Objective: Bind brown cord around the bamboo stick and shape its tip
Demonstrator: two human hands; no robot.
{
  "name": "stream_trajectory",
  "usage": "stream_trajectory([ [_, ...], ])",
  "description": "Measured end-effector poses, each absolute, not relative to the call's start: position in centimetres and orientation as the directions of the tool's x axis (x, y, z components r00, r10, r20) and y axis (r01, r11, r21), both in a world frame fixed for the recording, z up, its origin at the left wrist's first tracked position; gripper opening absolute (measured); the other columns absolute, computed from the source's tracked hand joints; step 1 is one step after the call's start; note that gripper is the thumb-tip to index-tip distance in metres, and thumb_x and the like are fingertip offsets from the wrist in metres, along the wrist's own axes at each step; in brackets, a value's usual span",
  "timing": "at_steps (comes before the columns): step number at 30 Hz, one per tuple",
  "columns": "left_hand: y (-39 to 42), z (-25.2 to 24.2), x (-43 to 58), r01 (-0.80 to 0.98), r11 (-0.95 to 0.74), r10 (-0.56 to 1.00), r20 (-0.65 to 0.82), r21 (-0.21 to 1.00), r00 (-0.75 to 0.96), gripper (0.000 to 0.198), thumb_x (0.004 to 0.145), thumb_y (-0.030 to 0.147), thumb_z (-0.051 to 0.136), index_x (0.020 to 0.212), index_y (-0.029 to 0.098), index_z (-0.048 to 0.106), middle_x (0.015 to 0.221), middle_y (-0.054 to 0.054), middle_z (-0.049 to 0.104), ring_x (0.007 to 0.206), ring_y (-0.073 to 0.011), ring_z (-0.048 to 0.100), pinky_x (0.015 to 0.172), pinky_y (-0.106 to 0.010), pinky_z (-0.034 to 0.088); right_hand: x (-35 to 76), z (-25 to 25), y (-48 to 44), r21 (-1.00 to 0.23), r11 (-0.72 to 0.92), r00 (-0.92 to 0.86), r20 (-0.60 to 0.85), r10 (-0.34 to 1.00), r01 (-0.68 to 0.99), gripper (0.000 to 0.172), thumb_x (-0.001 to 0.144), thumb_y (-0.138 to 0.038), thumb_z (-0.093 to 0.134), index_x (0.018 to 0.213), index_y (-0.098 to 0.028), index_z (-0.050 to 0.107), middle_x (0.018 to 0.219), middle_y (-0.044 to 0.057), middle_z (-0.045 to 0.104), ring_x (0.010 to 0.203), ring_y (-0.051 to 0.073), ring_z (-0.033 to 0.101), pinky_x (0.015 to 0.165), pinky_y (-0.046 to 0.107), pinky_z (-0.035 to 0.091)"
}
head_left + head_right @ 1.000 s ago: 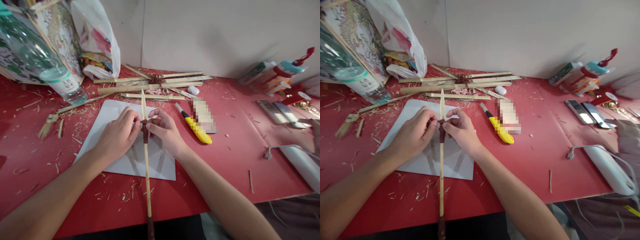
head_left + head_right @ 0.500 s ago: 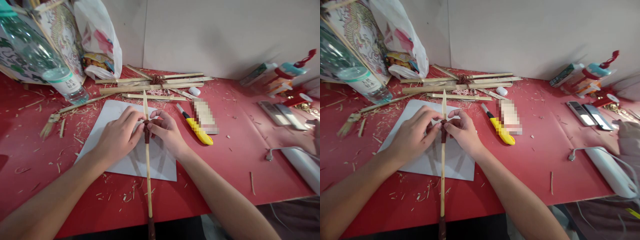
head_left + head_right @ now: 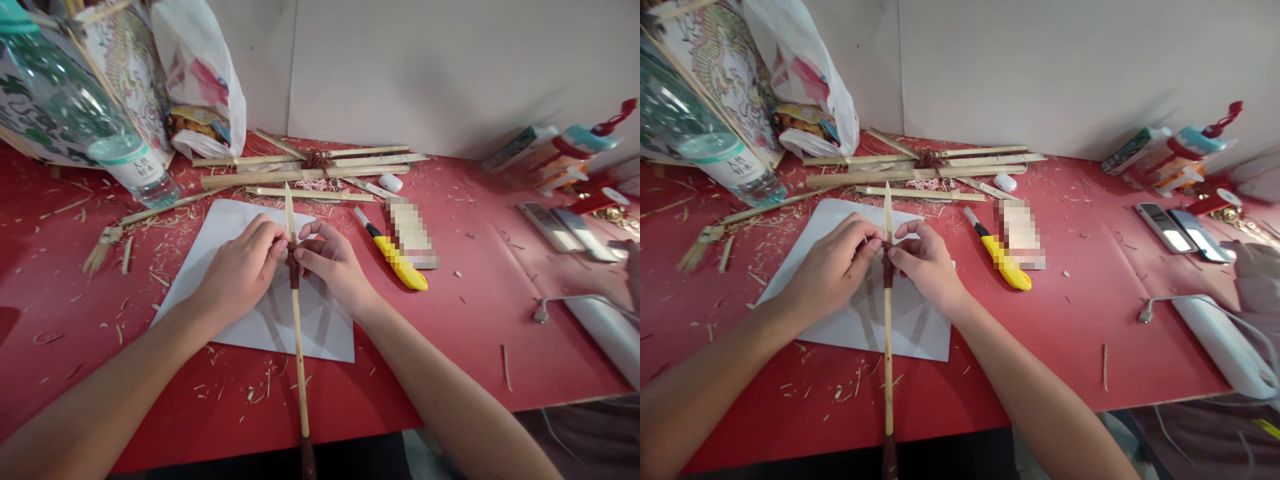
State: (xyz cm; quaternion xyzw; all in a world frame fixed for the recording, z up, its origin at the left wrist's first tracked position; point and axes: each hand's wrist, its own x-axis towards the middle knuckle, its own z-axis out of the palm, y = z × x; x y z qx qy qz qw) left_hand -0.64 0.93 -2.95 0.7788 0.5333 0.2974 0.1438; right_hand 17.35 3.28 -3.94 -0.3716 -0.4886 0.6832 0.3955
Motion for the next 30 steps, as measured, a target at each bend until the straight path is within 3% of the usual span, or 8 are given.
stream_trajectory([
  [8, 0.99, -3.31, -0.32, 0.602, -0.3, 0.954, 0.227, 0.74, 0.197, 0.011, 0.104, 0.022, 0.046, 0.097, 0.022, 0.054, 0.091, -0.001, 0.061, 0.079, -0.015, 0.061, 0.071, -0.032, 0.049, 17.35, -3.72, 3.27, -0.971, -0.193, -0.409, -0.12, 0.905, -0.142, 0.028, 0.082, -0.029, 0.072, 0.098, -0.024, 0.05, 0.066, -0.007, 0.06, 0.058, 0.011, 0.055, 0.061, 0.028, 0.042],
  [12, 0.75, -3.22, -0.22, 0.659, -0.336, 0.939, 0.298, 0.673, 0.174, 0.005, 0.102, 0.021, 0.05, 0.101, 0.023, 0.054, 0.101, -0.001, 0.061, 0.077, -0.0136, 0.059, 0.072, -0.032, 0.048, 17.31, -3.79, 3.26, -0.967, -0.198, -0.411, -0.117, 0.904, -0.161, 0.028, 0.082, -0.028, 0.073, 0.098, -0.024, 0.05, 0.067, -0.008, 0.06, 0.058, 0.011, 0.057, 0.06, 0.028, 0.042],
  [17, 0.61, -2.93, -0.39, 0.687, -0.4, 0.906, 0.372, 0.607, 0.199, 0.011, 0.101, 0.02, 0.05, 0.11, 0.024, 0.056, 0.108, -0.003, 0.061, 0.085, -0.0155, 0.061, 0.074, -0.032, 0.049, 17.3, -3.85, 3.19, -0.965, -0.198, -0.417, -0.111, 0.902, -0.172, 0.028, 0.083, -0.028, 0.072, 0.099, -0.024, 0.049, 0.066, -0.008, 0.061, 0.056, 0.012, 0.058, 0.06, 0.029, 0.043],
  [24, 0.62, -3.08, -0.65, 0.723, -0.419, 0.892, 0.399, 0.549, 0.214, 0.013, 0.098, 0.018, 0.055, 0.109, 0.023, 0.057, 0.107, -0.001, 0.062, 0.072, -0.0123, 0.058, 0.065, -0.03, 0.045, 17.29, -3.84, 3.1, -0.976, -0.143, -0.384, -0.072, 0.921, -0.161, 0.027, 0.083, -0.025, 0.071, 0.103, -0.025, 0.052, 0.065, -0.008, 0.059, 0.058, 0.011, 0.057, 0.06, 0.028, 0.041],
  [27, 0.62, -3.06, -0.53, 0.71, -0.353, 0.924, 0.346, 0.609, 0.163, 0.01, 0.096, 0.02, 0.058, 0.106, 0.022, 0.058, 0.103, 0.0, 0.065, 0.067, -0.0108, 0.056, 0.065, -0.03, 0.044, 17.27, -3.83, 3.06, -0.977, -0.132, -0.387, -0.059, 0.92, -0.165, 0.027, 0.084, -0.026, 0.071, 0.105, -0.024, 0.052, 0.065, -0.008, 0.059, 0.057, 0.011, 0.057, 0.06, 0.028, 0.041],
  [30, 0.68, -2.92, -0.35, 0.617, -0.211, 0.976, 0.199, 0.758, 0.089, 0.009, 0.097, 0.028, 0.058, 0.103, 0.021, 0.06, 0.094, 0.0, 0.068, 0.065, -0.0115, 0.058, 0.062, -0.029, 0.044, 17.28, -3.83, 3.08, -0.981, -0.121, -0.383, -0.054, 0.922, -0.152, 0.027, 0.085, -0.026, 0.07, 0.105, -0.024, 0.052, 0.065, -0.008, 0.06, 0.057, 0.012, 0.058, 0.059, 0.028, 0.041],
])
